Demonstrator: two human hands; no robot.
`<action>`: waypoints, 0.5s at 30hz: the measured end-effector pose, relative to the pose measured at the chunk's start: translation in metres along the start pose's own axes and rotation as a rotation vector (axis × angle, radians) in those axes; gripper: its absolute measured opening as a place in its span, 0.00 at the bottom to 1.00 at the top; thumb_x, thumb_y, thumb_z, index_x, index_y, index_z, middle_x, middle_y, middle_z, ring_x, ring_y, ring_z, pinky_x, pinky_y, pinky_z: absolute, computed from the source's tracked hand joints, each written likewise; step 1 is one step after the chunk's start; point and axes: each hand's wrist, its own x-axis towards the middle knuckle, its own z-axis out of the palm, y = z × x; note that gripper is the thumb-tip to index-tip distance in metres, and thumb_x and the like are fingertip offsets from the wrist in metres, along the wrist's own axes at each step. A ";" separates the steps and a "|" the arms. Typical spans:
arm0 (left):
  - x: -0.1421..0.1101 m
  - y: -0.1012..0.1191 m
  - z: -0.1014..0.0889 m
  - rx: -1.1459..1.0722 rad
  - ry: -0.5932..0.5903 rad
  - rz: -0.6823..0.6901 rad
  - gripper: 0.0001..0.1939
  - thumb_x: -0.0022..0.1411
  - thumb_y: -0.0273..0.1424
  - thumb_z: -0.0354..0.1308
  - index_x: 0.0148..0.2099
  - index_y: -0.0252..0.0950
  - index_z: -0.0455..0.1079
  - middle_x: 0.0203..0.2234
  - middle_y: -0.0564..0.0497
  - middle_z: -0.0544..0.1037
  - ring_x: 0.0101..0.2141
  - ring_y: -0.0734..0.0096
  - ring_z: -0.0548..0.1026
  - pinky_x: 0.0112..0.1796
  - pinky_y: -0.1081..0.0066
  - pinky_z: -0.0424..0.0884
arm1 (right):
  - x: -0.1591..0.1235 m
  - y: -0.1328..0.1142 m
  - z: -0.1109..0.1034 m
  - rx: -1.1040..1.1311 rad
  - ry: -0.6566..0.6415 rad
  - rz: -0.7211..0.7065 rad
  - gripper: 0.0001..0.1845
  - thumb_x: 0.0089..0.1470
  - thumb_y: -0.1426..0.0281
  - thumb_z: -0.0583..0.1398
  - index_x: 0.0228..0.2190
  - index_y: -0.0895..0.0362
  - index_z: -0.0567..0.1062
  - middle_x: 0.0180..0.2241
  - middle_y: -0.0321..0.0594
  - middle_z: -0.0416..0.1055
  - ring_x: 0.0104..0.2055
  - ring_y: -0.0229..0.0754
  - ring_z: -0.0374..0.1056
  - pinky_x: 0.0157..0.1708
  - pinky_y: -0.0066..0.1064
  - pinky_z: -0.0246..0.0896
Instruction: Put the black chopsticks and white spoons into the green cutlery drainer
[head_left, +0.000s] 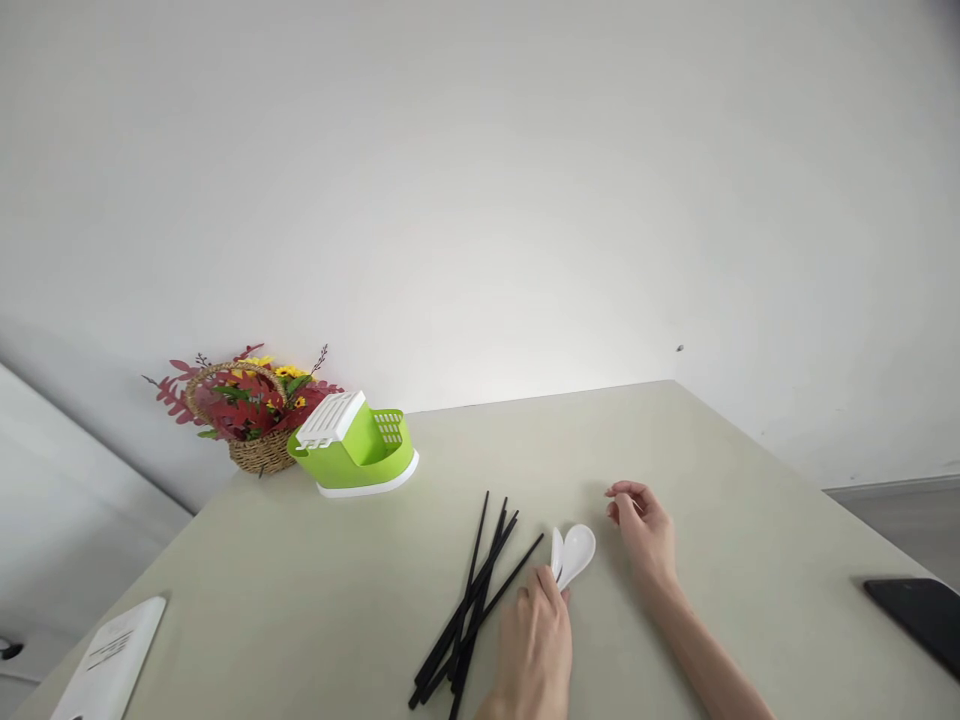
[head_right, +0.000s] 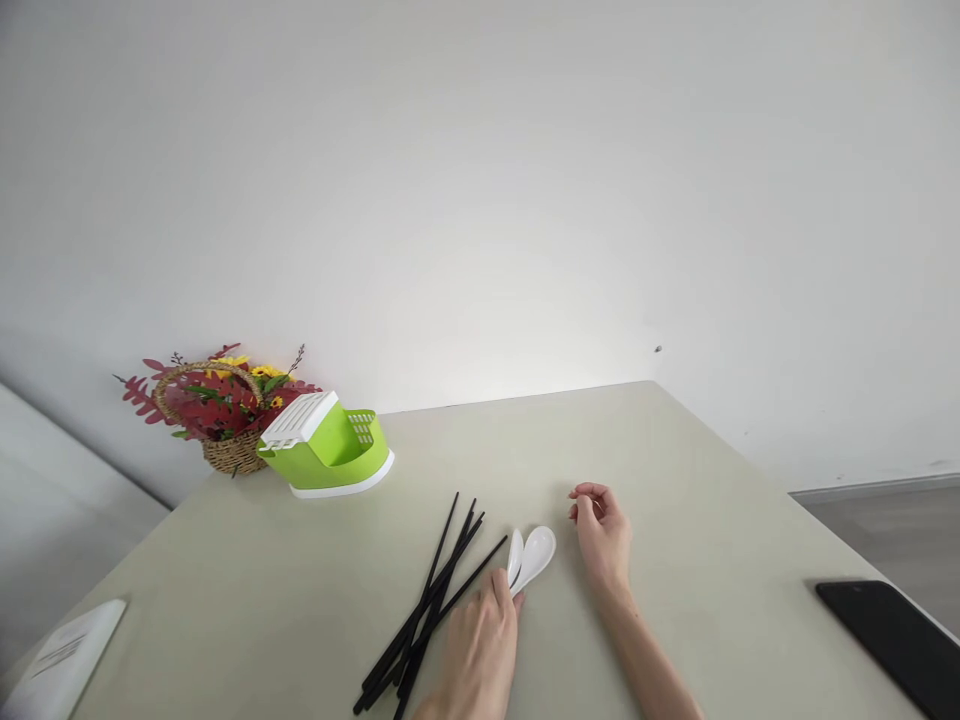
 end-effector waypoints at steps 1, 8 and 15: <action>0.000 0.001 0.000 0.030 -0.019 0.012 0.05 0.68 0.24 0.57 0.42 0.35 0.73 0.27 0.48 0.77 0.24 0.66 0.78 0.22 0.71 0.66 | 0.000 -0.001 0.000 -0.004 -0.003 0.003 0.10 0.52 0.63 0.58 0.34 0.54 0.74 0.34 0.39 0.76 0.29 0.40 0.71 0.29 0.30 0.65; -0.002 0.012 0.001 0.126 -0.116 0.023 0.11 0.64 0.19 0.57 0.45 0.34 0.76 0.31 0.46 0.78 0.25 0.66 0.77 0.22 0.71 0.66 | -0.001 0.002 0.003 0.010 -0.027 0.025 0.10 0.50 0.64 0.58 0.34 0.53 0.73 0.34 0.37 0.75 0.29 0.40 0.69 0.29 0.30 0.65; -0.007 0.012 0.002 0.122 -0.085 0.061 0.10 0.64 0.21 0.59 0.46 0.34 0.77 0.31 0.44 0.77 0.31 0.60 0.77 0.30 0.66 0.70 | -0.001 0.002 0.002 0.003 -0.028 0.030 0.10 0.50 0.64 0.58 0.34 0.53 0.74 0.34 0.37 0.74 0.29 0.40 0.69 0.29 0.30 0.64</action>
